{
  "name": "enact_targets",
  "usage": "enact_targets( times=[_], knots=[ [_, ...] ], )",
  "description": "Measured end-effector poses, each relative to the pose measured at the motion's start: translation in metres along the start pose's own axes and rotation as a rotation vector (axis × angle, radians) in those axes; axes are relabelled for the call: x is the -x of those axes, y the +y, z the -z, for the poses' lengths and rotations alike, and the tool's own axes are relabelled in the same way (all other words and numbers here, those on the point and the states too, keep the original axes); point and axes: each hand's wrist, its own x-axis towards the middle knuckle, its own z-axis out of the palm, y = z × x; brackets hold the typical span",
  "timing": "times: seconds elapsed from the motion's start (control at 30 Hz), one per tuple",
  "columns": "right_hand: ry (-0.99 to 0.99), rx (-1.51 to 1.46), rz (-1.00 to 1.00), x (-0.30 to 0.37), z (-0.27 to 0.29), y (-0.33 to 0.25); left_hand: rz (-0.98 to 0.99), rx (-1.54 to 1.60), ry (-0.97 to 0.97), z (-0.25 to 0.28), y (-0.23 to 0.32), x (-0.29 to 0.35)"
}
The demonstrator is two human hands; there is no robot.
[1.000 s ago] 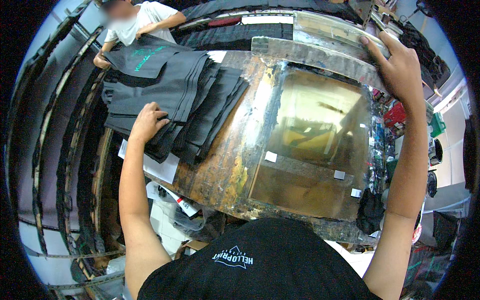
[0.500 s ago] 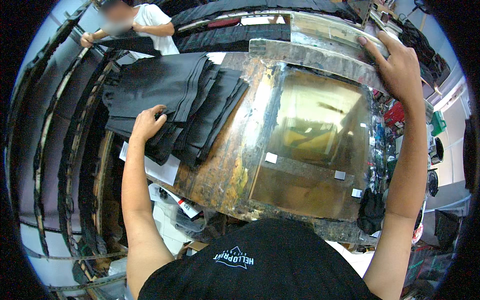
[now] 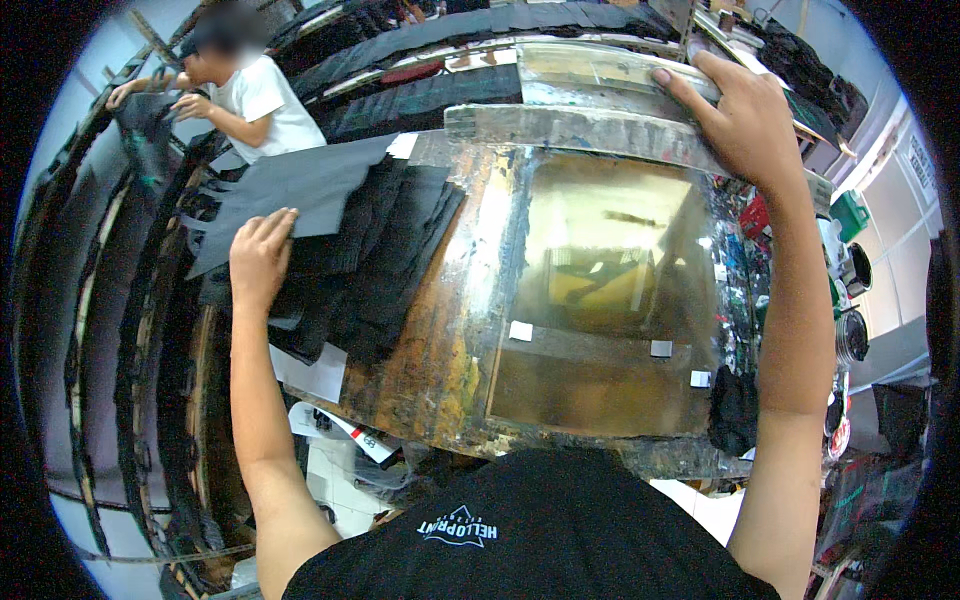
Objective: The person performs screen printing on black tote bags by placing a bag on the base, lowering the screen, and using a squeegee to spread ink across the stencil before lifting the screen and passing the printed bag to another person.
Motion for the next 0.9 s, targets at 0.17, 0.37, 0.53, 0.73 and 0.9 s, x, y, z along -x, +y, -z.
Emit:
enact_targets(
  times=[0.17, 0.37, 0.53, 0.73, 0.9],
  knots=[
    [-0.045, -0.011, 0.024, -0.004, 0.003, -0.002, -0.313, 0.051, -0.098, 0.006, 0.123, -0.015],
    [-0.335, -0.016, -0.122, -0.013, 0.015, -0.007, -0.328, 0.428, -0.193, -0.069, 0.296, -0.003],
    [-0.335, -0.029, -0.110, -0.009, 0.027, -0.007, -0.299, 0.733, -0.377, -0.117, 0.431, -0.026],
    [-0.224, 0.029, -0.053, -0.006, 0.014, -0.001, -0.447, 0.749, -0.421, -0.111, 0.489, -0.057],
    [-0.290, -0.012, -0.064, -0.010, 0.012, 0.001, -0.393, 0.774, -0.367, -0.101, 0.528, -0.057]
  ],
)
